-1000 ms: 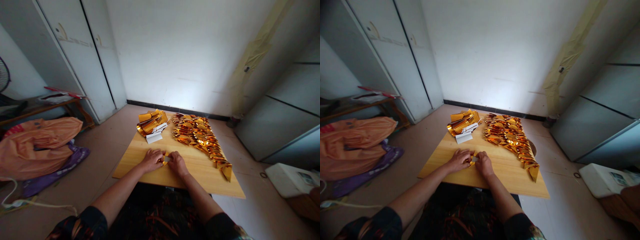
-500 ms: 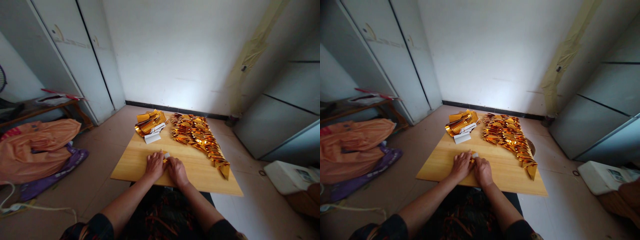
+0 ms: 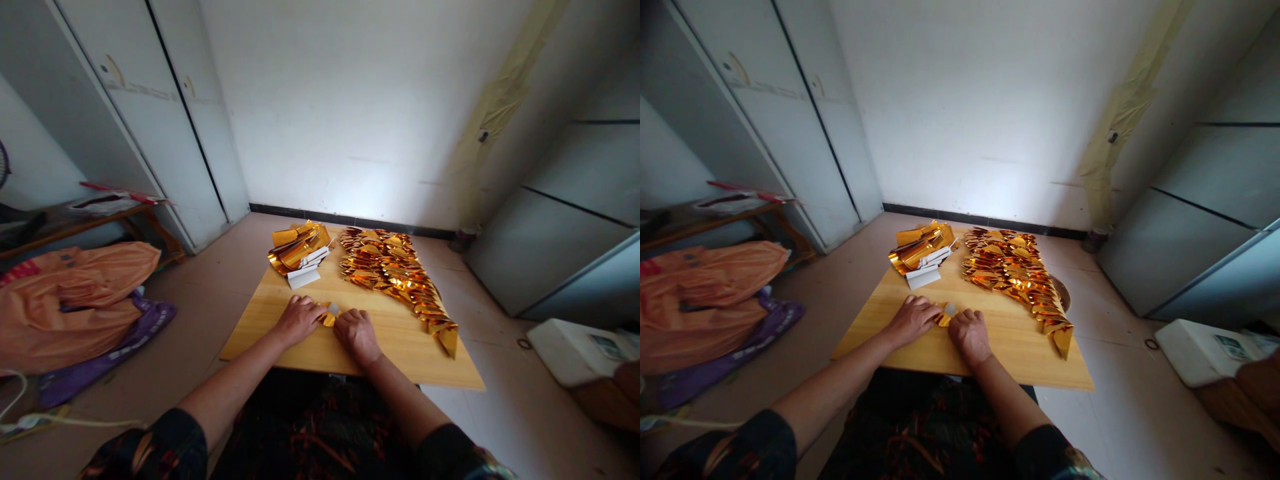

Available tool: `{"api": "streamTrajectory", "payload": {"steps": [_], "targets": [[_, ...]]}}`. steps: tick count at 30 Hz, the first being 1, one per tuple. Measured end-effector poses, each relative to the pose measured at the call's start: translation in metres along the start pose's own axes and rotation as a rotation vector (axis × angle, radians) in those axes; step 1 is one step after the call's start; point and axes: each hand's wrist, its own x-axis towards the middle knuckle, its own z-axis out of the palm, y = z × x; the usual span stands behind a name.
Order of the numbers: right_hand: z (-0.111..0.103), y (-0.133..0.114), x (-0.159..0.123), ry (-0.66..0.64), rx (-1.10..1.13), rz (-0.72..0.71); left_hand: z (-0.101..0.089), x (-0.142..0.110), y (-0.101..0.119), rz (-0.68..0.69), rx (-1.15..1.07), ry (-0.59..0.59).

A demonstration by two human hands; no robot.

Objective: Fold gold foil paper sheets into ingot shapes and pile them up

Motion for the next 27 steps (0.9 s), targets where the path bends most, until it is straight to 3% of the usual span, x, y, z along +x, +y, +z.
{"api": "streamTrajectory", "payload": {"steps": [7, 14, 20, 27], "targets": [[-0.005, 0.007, 0.005, -0.019, -0.114, -0.113, 0.012, 0.006, -0.008, 0.215, 0.159, 0.114], [0.001, -0.001, 0.001, 0.052, -0.101, -0.021, 0.016, 0.006, -0.014, 0.291, 0.202, 0.189], [0.002, -0.003, -0.003, 0.035, -0.034, 0.101, 0.024, 0.011, -0.010, 0.250, 0.114, 0.226], [0.003, 0.010, 0.000, 0.028, 0.242, 0.302, 0.032, 0.008, -0.007, -0.009, -0.254, 0.211]]}}
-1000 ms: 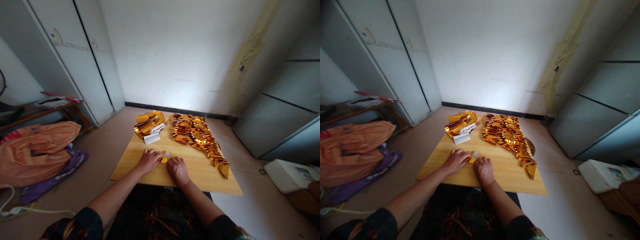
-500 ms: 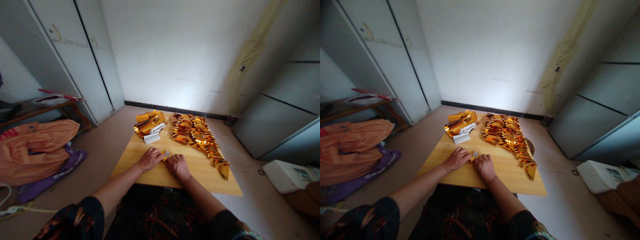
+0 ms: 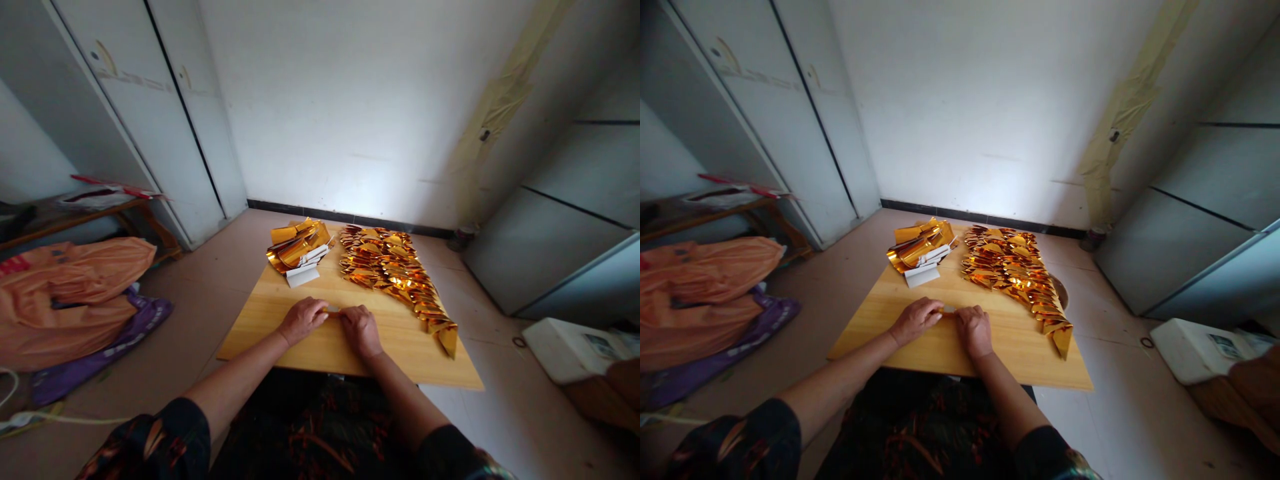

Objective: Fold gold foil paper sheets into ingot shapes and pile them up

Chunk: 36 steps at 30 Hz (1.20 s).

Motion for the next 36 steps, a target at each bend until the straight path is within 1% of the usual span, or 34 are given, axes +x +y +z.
{"api": "streamTrajectory", "payload": {"steps": [3, 6, 8, 11, 14, 20, 26, 36], "targets": [[-0.001, 0.003, 0.004, -0.025, 0.052, 0.059, 0.001, 0.001, -0.002, -0.123, -0.111, -0.022], [-0.001, -0.001, 0.007, -0.043, 0.043, 0.138, 0.003, 0.004, -0.004, -0.242, -0.165, -0.041], [-0.002, -0.006, 0.008, -0.037, 0.018, 0.191, 0.005, 0.008, -0.004, -0.298, -0.173, -0.049], [-0.002, -0.015, 0.009, -0.015, -0.050, 0.265, 0.007, 0.012, 0.000, -0.353, -0.119, -0.053], [-0.002, -0.022, 0.010, -0.004, -0.118, 0.308, 0.009, 0.015, 0.005, -0.376, -0.052, -0.041], [0.003, -0.025, 0.009, 0.000, -0.209, 0.300, 0.008, 0.016, 0.014, -0.426, -0.013, -0.020], [0.007, -0.023, 0.005, 0.027, -0.246, 0.266, 0.010, 0.014, 0.014, -0.364, 0.047, 0.002], [0.006, -0.020, 0.006, 0.014, -0.228, 0.269, 0.006, 0.019, 0.016, -0.396, 0.079, -0.063]]}}
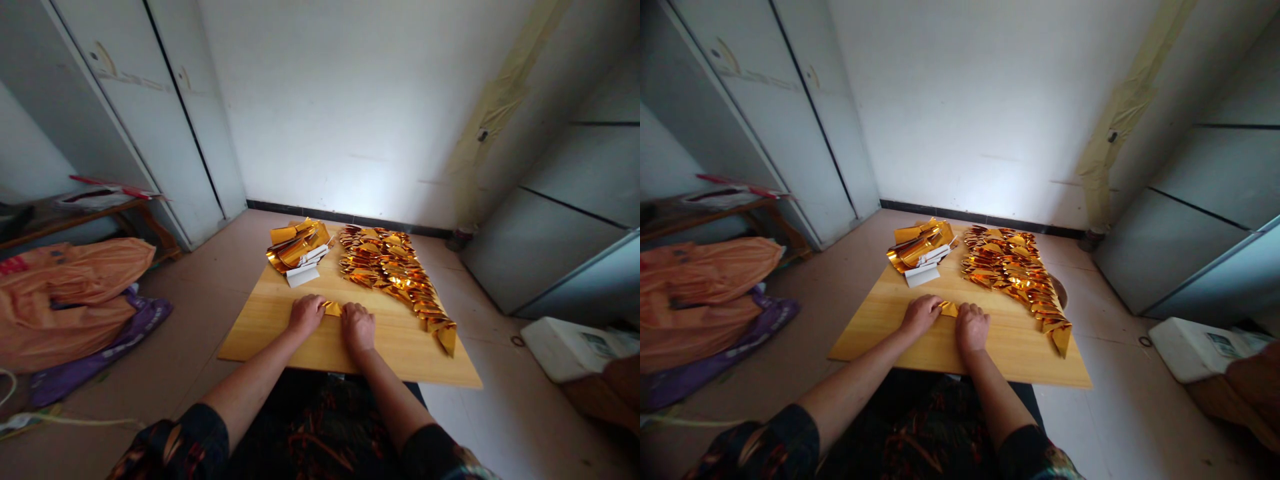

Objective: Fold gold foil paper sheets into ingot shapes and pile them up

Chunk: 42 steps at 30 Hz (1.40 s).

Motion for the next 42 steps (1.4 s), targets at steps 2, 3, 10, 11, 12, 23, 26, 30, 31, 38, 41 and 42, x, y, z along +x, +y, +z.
{"api": "streamTrajectory", "payload": {"steps": [2, 3, 10, 11, 12, 23, 26, 30, 31, 38, 41, 42], "targets": [[-0.001, -0.001, 0.000, -0.004, 0.002, 0.005, 0.000, 0.001, 0.000, -0.008, 0.003, -0.011], [-0.002, -0.001, 0.000, -0.005, 0.000, 0.007, 0.000, 0.001, 0.000, -0.010, 0.000, -0.007], [0.002, -0.001, -0.002, 0.020, -0.033, -0.010, 0.002, -0.002, -0.002, 0.037, -0.013, 0.032], [0.002, 0.000, -0.002, 0.027, -0.036, -0.012, 0.002, -0.003, -0.002, 0.046, -0.004, 0.034], [0.003, 0.000, -0.003, 0.035, -0.037, -0.015, 0.002, -0.003, -0.002, 0.055, 0.005, 0.034], [0.006, 0.001, -0.005, 0.031, -0.120, -0.098, 0.000, 0.000, -0.006, 0.144, 0.076, 0.001], [0.003, 0.003, -0.006, 0.027, -0.136, -0.137, -0.001, 0.001, -0.008, 0.169, 0.103, -0.001], [0.000, 0.008, -0.008, 0.009, -0.104, -0.134, -0.006, 0.001, -0.008, 0.221, 0.125, -0.001], [-0.001, 0.010, -0.007, -0.001, -0.080, -0.126, -0.008, 0.001, -0.008, 0.232, 0.134, -0.005], [-0.010, 0.020, 0.019, -0.149, 0.066, -0.053, -0.014, -0.010, 0.002, 0.279, 0.238, -0.054], [-0.013, 0.016, 0.034, -0.191, 0.066, -0.066, -0.012, -0.016, 0.009, 0.236, 0.246, -0.067], [-0.014, 0.013, 0.036, -0.199, 0.060, -0.093, -0.012, -0.017, 0.011, 0.214, 0.248, -0.072]]}}
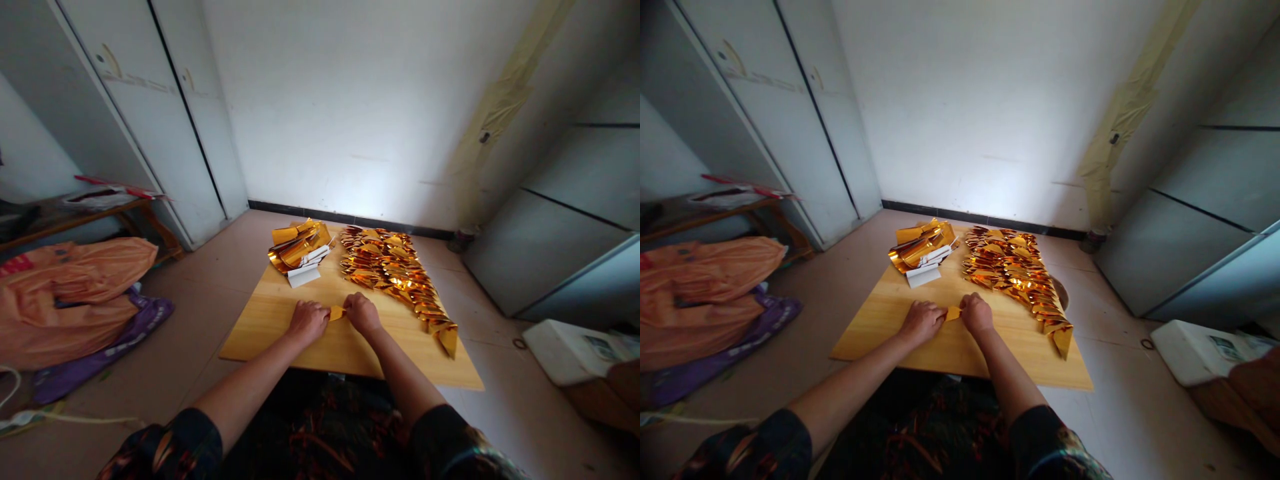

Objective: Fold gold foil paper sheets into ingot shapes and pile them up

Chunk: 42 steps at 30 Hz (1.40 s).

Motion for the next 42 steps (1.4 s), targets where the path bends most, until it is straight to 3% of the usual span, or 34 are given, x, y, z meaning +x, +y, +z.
{"api": "streamTrajectory", "payload": {"steps": [3, 7, 15, 21, 32, 42], "targets": [[-0.002, -0.011, 0.002, -0.052, -0.034, -0.074, 0.000, -0.001, 0.007, -0.050, 0.011, -0.010], [-0.005, -0.021, 0.000, -0.111, -0.077, -0.040, -0.001, -0.001, 0.008, -0.080, -0.004, -0.024], [-0.006, -0.016, 0.003, -0.142, -0.084, -0.041, -0.003, -0.005, -0.023, -0.001, -0.075, 0.018], [-0.005, -0.017, 0.000, -0.193, -0.046, -0.030, 0.001, -0.008, -0.034, -0.022, -0.096, -0.106], [-0.012, -0.040, -0.004, -0.230, -0.053, 0.091, 0.000, -0.006, -0.035, -0.036, -0.124, -0.157], [-0.013, -0.020, 0.008, -0.254, 0.000, 0.103, 0.000, -0.004, -0.033, -0.057, -0.144, -0.181]]}}
